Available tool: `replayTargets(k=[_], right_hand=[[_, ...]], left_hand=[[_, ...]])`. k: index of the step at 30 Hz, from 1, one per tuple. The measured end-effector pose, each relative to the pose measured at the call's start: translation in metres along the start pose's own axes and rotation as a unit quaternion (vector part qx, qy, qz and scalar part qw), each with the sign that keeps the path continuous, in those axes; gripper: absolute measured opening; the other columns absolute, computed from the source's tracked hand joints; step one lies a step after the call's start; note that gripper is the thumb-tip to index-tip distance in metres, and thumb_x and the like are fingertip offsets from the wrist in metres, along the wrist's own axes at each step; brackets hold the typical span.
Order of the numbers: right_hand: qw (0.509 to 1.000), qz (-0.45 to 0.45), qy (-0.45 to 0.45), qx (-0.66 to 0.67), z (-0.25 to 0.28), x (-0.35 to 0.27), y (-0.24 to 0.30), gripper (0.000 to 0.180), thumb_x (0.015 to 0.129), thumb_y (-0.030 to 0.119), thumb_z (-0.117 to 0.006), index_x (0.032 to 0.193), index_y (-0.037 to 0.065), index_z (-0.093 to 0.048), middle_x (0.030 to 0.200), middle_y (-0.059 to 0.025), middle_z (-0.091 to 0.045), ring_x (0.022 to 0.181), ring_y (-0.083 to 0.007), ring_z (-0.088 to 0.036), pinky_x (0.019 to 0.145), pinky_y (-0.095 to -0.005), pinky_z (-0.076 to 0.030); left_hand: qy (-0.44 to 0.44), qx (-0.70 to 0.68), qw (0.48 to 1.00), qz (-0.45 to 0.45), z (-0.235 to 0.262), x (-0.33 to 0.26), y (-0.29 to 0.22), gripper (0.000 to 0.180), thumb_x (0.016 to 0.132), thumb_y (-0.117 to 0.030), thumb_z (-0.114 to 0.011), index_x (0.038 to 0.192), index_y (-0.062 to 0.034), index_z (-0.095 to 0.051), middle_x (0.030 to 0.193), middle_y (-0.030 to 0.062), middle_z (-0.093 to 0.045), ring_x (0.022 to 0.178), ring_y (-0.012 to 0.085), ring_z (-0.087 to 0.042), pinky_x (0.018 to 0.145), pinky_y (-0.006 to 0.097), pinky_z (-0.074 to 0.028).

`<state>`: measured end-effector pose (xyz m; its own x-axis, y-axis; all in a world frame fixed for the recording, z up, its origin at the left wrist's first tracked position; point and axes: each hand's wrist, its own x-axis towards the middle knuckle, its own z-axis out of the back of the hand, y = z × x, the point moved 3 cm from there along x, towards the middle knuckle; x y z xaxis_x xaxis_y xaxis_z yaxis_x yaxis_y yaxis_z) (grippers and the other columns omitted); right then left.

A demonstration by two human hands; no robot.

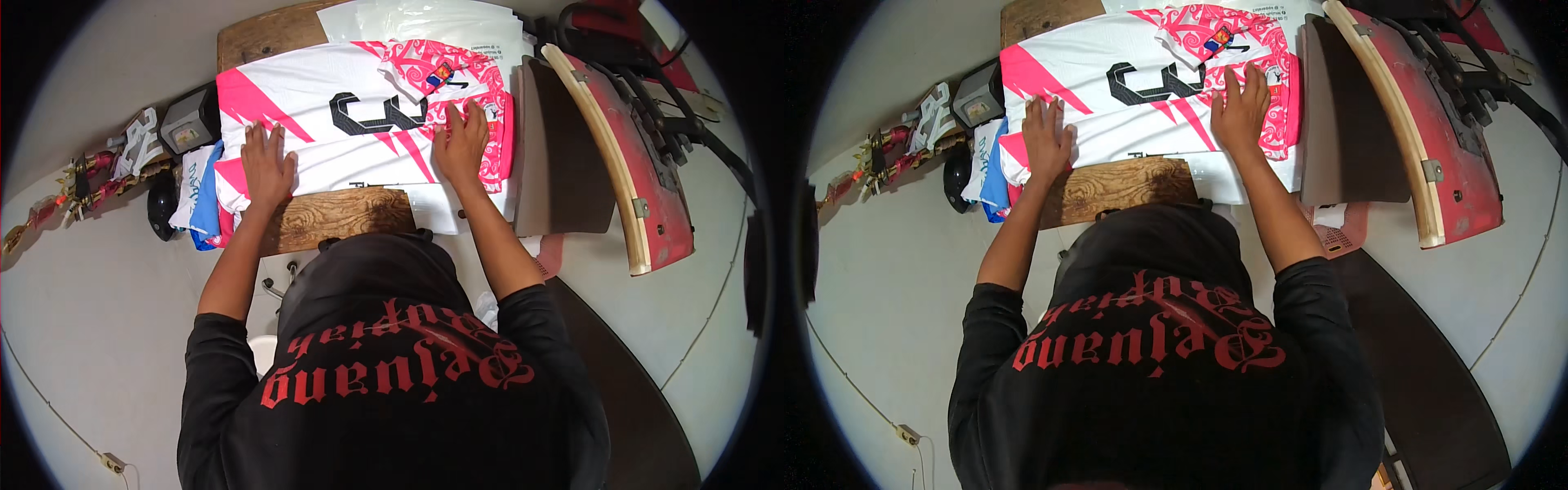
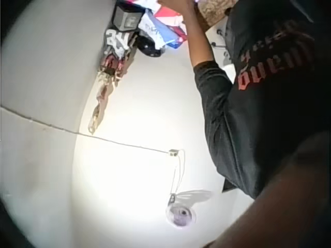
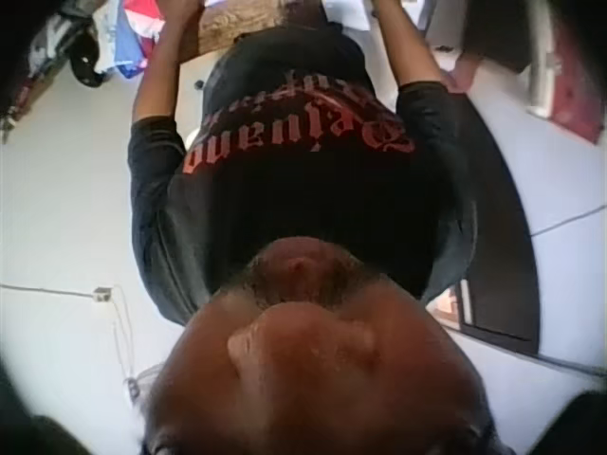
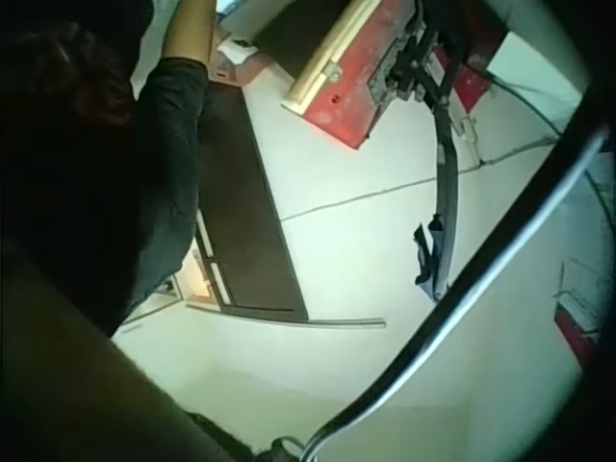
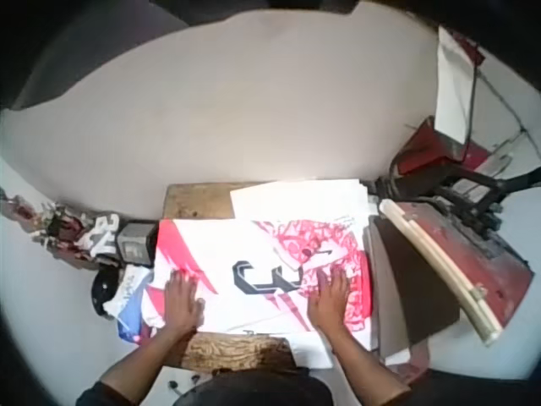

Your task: Apply a heat transfer to a jersey using a heat press machine and then fold and bag the item.

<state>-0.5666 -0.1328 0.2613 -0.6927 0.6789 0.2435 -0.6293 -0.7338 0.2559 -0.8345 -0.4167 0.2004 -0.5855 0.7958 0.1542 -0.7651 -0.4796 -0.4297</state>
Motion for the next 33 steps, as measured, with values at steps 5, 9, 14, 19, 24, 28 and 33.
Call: replayTargets(k=[5,9,14,19,24,28,33], right_hand=[[0.998,0.029,0.040,0.042,-0.009,0.068,0.019,0.060,0.081,0.031,-0.083,0.136,0.014,-0.064,0.137,-0.0155,-0.054,0.131,-0.0358,-0.046,0.109,-0.0522,-0.037],[0.991,0.077,0.098,-0.058,-0.038,0.100,0.019,0.050,0.078,0.024,-0.082,0.127,0.018,-0.071,0.138,-0.0120,-0.057,0.136,-0.0332,-0.045,0.109,-0.0514,-0.039],[0.993,-0.073,0.048,0.074,-0.030,0.160,-0.025,0.026,0.094,0.019,-0.060,0.114,0.010,-0.072,0.094,-0.0195,-0.074,0.091,-0.0412,-0.070,0.083,-0.0508,-0.055],[0.969,-0.048,0.037,0.241,0.006,0.202,-0.022,0.027,0.097,0.011,-0.062,0.122,0.010,-0.072,0.084,-0.0070,-0.073,0.067,-0.0105,-0.060,0.063,-0.0284,-0.048],[0.962,-0.009,0.085,0.260,0.040,0.188,0.010,0.028,0.096,0.013,-0.065,0.122,0.009,-0.074,0.089,-0.0051,-0.075,0.077,-0.0096,-0.063,0.073,-0.0256,-0.052],[0.957,-0.147,0.034,0.248,0.048,0.170,-0.025,0.026,0.094,0.023,-0.068,0.117,0.013,-0.077,0.090,-0.0135,-0.074,0.074,-0.0241,-0.067,0.071,-0.0357,-0.053],[0.981,0.036,0.011,0.192,0.066,0.153,-0.014,0.054,0.087,0.033,-0.078,0.138,0.019,-0.067,0.136,-0.0130,-0.059,0.129,-0.0343,-0.049,0.109,-0.0456,-0.041]], left_hand=[[-0.084,-0.024,0.996,0.011,-0.004,0.079,0.005,0.047,0.087,-0.019,-0.070,0.132,-0.0051,-0.065,0.138,0.0271,-0.058,0.128,0.0426,-0.055,0.109,0.050,-0.044],[-0.097,0.044,0.990,0.094,-0.008,0.128,0.056,0.049,0.089,-0.018,-0.068,0.137,-0.0084,-0.064,0.143,0.0274,-0.055,0.131,0.0439,-0.053,0.111,0.050,-0.045],[-0.073,0.037,0.996,0.041,0.011,0.180,0.062,0.046,0.091,-0.018,-0.067,0.136,-0.0113,-0.064,0.138,0.0211,-0.060,0.125,0.0411,-0.058,0.106,0.049,-0.048],[0.010,-0.212,0.976,-0.043,-0.022,0.201,-0.042,0.065,0.086,-0.015,-0.078,0.147,-0.0138,-0.055,0.143,0.0169,-0.058,0.131,0.0361,-0.057,0.109,0.044,-0.047],[0.024,-0.274,0.951,-0.142,-0.038,0.224,-0.172,0.099,0.075,-0.022,-0.086,0.160,-0.0156,-0.035,0.157,0.0252,-0.040,0.141,0.0447,-0.043,0.115,0.049,-0.040],[0.134,-0.305,0.940,-0.070,-0.044,0.235,-0.201,0.042,0.092,-0.023,-0.062,0.132,-0.0135,-0.068,0.100,0.0203,-0.074,0.088,0.0379,-0.072,0.084,0.049,-0.056],[0.179,-0.256,0.948,-0.059,-0.036,0.235,-0.204,0.039,0.096,-0.030,-0.059,0.128,-0.0114,-0.070,0.096,0.0209,-0.075,0.092,0.0390,-0.072,0.084,0.048,-0.056]])
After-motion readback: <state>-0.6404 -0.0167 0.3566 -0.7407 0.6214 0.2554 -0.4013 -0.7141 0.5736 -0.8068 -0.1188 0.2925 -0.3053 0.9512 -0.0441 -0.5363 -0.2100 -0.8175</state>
